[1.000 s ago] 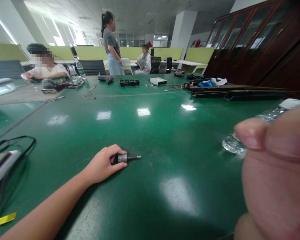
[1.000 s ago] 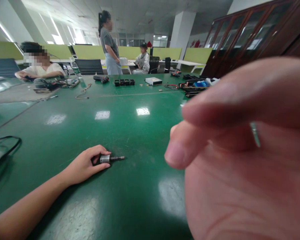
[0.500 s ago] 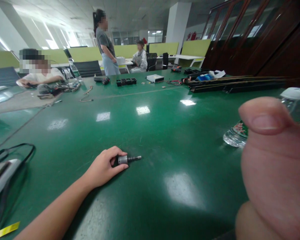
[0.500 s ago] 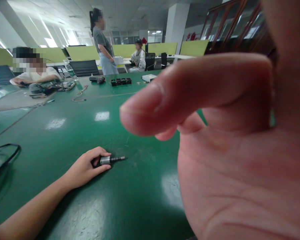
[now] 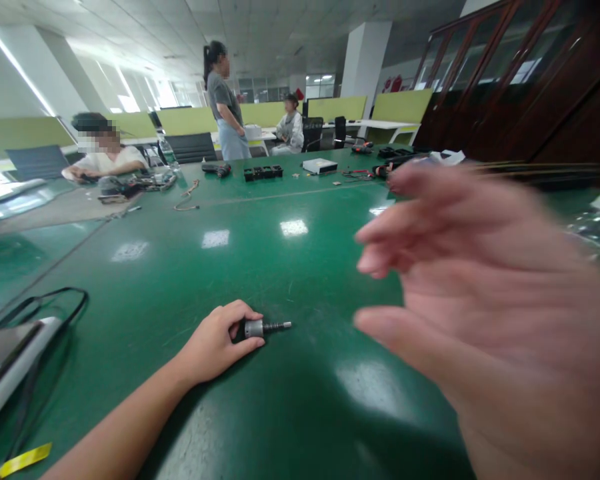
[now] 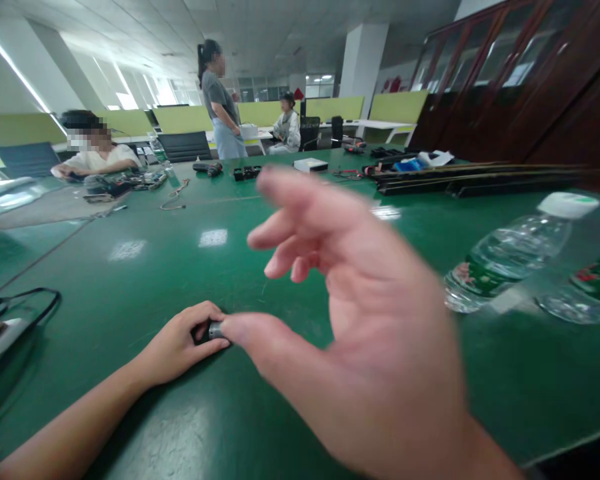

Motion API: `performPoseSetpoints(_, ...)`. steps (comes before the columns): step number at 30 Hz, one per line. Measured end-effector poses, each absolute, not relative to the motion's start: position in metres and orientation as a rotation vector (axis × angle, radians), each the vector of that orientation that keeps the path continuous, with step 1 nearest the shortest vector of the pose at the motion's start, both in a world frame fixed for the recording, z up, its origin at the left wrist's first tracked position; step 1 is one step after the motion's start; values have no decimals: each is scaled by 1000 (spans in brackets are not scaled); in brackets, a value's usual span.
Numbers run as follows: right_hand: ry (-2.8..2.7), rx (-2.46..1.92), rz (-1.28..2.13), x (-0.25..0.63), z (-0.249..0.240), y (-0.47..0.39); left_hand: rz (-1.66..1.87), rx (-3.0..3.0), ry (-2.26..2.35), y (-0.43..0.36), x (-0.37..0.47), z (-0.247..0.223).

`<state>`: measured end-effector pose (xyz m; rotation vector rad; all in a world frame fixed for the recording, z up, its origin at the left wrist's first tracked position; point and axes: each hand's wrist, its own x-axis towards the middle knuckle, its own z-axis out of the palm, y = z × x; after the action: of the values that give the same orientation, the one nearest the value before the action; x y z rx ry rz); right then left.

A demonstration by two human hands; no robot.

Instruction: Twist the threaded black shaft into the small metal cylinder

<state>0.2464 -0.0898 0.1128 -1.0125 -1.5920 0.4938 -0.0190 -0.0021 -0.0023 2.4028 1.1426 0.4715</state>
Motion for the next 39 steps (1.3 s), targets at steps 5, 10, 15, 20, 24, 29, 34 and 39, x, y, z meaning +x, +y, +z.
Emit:
performPoseSetpoints(5,-2174,-1147,653,223,71,-38,484,2404,1171,-3,-18,-4)
performPoseSetpoints(10,-2224,-1243,609,212,10,-17,464,2401,1172,-4,-17,-3)
performPoseSetpoints(15,-2254,-1177,614,210,-12,-15,450,2393,1198,-5,-16,-3)
performPoseSetpoints(20,-2245,-1141,611,207,-16,-11,456,2392,1222,-4,-15,-4)
performPoseSetpoints(24,-2238,-1107,620,204,-19,-9,458,2394,1207,-5,-14,-3)
performPoseSetpoints(29,-2229,-1102,635,202,-20,-7,475,2390,1202,-6,-13,-2)
performPoseSetpoints(34,-2231,-1089,643,205,-19,-5,500,2392,1188,-6,-13,-2)
performPoseSetpoints(39,-2252,-1098,627,207,-17,-5,506,2390,1196,-7,-12,-1)
